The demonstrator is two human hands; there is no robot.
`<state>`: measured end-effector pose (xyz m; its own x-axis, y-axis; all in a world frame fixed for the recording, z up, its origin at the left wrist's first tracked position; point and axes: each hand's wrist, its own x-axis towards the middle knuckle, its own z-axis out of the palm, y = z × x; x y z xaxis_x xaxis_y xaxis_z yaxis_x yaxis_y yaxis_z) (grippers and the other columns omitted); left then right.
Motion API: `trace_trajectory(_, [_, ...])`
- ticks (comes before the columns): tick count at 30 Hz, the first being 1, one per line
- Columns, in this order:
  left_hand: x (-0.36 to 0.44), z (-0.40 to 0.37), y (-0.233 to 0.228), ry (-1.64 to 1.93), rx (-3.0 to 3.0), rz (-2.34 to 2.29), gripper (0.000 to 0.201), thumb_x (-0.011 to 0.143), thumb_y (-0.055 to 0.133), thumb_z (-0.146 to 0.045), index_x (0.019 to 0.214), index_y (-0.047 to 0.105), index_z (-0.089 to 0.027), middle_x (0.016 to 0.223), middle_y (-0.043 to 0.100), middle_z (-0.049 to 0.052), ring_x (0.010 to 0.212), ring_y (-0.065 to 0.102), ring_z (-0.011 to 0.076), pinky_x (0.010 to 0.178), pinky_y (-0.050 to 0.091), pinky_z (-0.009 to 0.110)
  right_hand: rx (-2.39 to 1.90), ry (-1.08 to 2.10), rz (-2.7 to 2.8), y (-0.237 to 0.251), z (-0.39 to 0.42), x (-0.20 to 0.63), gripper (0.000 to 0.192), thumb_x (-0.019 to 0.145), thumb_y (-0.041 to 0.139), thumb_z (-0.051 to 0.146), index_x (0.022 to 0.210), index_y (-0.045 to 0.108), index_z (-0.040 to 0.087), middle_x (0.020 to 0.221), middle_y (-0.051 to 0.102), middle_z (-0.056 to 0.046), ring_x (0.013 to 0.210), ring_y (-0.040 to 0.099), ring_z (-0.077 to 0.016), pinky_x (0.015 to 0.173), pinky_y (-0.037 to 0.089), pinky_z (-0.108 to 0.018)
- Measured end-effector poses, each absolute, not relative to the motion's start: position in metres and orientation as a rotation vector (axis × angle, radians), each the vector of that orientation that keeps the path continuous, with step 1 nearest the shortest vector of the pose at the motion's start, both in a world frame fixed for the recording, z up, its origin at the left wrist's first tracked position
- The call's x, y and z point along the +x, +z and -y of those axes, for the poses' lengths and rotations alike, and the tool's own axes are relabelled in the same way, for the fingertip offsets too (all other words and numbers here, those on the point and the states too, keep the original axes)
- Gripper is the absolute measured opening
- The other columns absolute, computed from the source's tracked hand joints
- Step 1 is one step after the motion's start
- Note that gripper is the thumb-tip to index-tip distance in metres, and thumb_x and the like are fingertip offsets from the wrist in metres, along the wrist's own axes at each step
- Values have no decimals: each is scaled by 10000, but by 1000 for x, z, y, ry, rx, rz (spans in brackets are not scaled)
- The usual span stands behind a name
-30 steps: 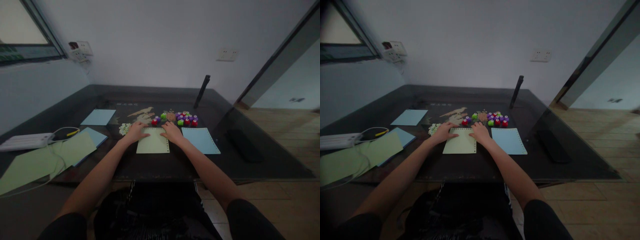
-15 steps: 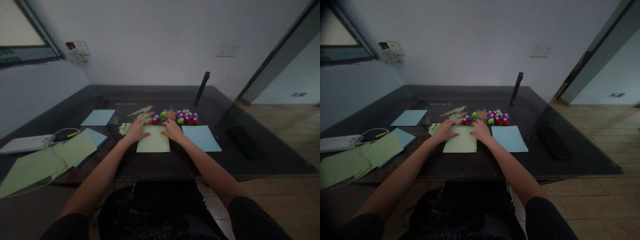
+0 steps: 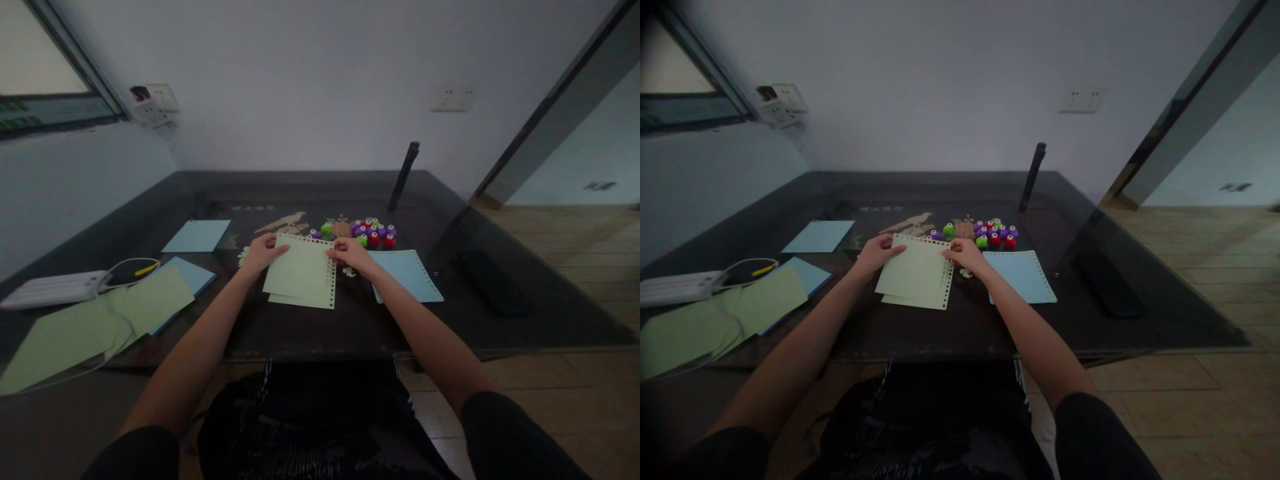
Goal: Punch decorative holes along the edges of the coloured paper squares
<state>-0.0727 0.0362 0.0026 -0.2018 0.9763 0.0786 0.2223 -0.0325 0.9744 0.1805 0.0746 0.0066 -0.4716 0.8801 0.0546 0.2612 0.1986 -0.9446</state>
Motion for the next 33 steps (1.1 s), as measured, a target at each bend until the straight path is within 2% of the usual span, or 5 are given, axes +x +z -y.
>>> trace_trajectory(3, [-70,-34,6,1387,1214,-1393,363,582,766,-329,857,620,-142,845,695,80,687,632,186,629,483,297,-1030,1403,1913,10,-69,182,214,713,680,316,653,548,159,541,580,4,497,518,-104,480,360,-219])
trace_trajectory(11, [-66,-32,6,1394,1184,-1280,412,642,740,-374,964,662,-130,938,704,102,745,649,192,672,507,297,-1024,1348,1815,14,-69,183,230,724,669,331,629,553,156,504,535,22,477,480,-90,468,334,-214])
trace_trajectory(19, [-61,-24,5,1022,1247,-1338,299,660,723,-379,820,707,-128,887,724,123,755,663,226,676,523,325,-1031,1206,1684,19,-74,185,179,743,645,319,689,571,165,586,555,12,530,485,-98,520,368,-244])
trace_trajectory(29, [-66,-29,2,1111,1358,-1478,373,677,696,-419,847,704,-88,882,717,143,702,646,201,627,492,292,-1045,1279,1822,18,-70,186,244,768,620,352,622,555,168,550,527,14,520,461,-96,507,345,-235])
trace_trajectory(33, [-69,-28,4,1029,1449,-1518,331,666,704,-403,816,718,-109,862,723,130,719,650,215,629,485,290,-1016,1234,1832,18,-69,186,263,765,625,345,593,531,170,506,480,35,476,419,-82,482,302,-228])
